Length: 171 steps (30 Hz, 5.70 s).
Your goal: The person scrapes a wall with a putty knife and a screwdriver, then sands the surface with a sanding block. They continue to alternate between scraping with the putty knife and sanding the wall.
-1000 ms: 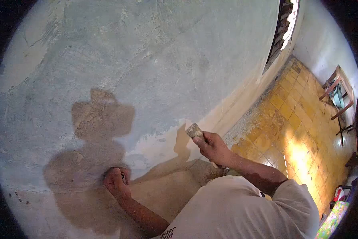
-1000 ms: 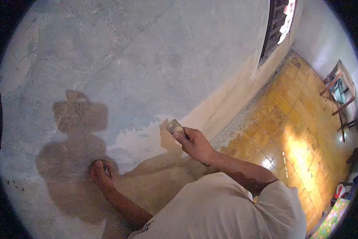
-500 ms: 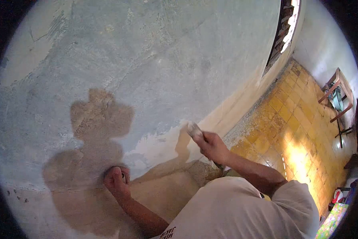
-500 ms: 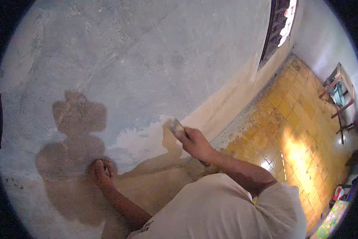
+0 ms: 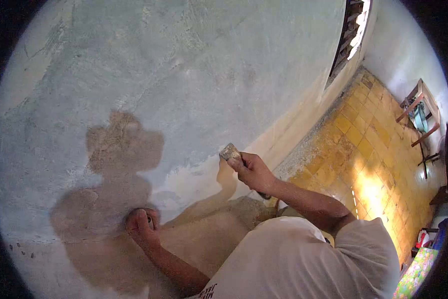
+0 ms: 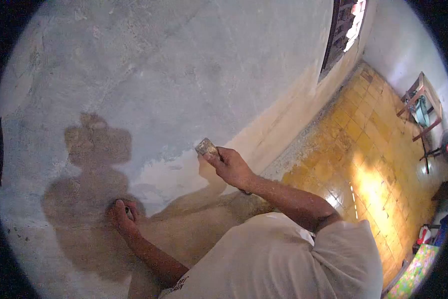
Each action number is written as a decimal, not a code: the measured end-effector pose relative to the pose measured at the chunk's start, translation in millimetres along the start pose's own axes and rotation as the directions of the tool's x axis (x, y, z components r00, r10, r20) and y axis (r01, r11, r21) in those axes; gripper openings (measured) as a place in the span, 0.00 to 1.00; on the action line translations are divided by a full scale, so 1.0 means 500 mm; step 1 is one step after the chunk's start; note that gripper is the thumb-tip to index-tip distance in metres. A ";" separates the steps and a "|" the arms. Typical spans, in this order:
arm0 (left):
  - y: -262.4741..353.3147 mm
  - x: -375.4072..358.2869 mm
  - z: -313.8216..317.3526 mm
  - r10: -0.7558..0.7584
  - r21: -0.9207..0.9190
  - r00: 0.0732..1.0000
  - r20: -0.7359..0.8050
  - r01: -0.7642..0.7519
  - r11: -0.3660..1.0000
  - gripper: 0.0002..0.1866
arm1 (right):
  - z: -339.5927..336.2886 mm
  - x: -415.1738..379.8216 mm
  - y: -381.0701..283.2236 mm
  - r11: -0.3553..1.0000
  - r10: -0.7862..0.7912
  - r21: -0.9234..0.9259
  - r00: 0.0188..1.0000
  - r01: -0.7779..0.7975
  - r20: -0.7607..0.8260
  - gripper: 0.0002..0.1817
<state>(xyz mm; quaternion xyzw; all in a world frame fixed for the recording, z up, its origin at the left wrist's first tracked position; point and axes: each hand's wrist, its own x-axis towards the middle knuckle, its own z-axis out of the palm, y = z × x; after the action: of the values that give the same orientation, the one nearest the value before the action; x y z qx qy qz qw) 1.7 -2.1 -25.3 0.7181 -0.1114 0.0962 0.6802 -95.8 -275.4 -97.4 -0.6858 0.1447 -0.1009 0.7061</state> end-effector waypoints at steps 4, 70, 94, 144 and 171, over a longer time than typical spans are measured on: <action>0.019 -0.008 0.004 -0.008 0.108 0.999 0.045 0.003 0.994 0.19 | -0.015 -0.030 0.001 0.998 0.042 0.041 0.999 -0.042 -0.005 0.19; 0.001 -0.003 0.003 -0.018 0.085 1.000 0.018 0.017 0.996 0.19 | -0.004 -0.030 -0.036 0.996 0.001 0.094 1.000 -0.004 0.029 0.20; 0.006 0.008 -0.001 0.066 0.046 0.984 0.167 -0.075 0.996 0.18 | -0.009 -0.015 -0.026 0.999 0.046 0.019 0.999 -0.046 -0.016 0.20; 0.025 0.000 0.014 0.042 0.104 0.996 0.075 -0.050 0.993 0.20 | 0.006 -0.042 0.031 0.981 0.179 0.065 0.982 -0.183 0.057 0.20; 0.007 -0.002 0.001 -0.040 0.061 0.997 0.062 0.036 0.997 0.19 | -0.013 -0.039 0.035 0.990 0.137 -0.039 0.987 -0.134 0.087 0.20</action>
<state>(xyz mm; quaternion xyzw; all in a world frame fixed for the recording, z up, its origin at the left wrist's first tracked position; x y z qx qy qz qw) -0.4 -2.6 -22.3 0.7429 -0.1162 0.0635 0.6561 -117.5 -274.1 -113.6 -0.6897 0.1609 -0.0193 0.7058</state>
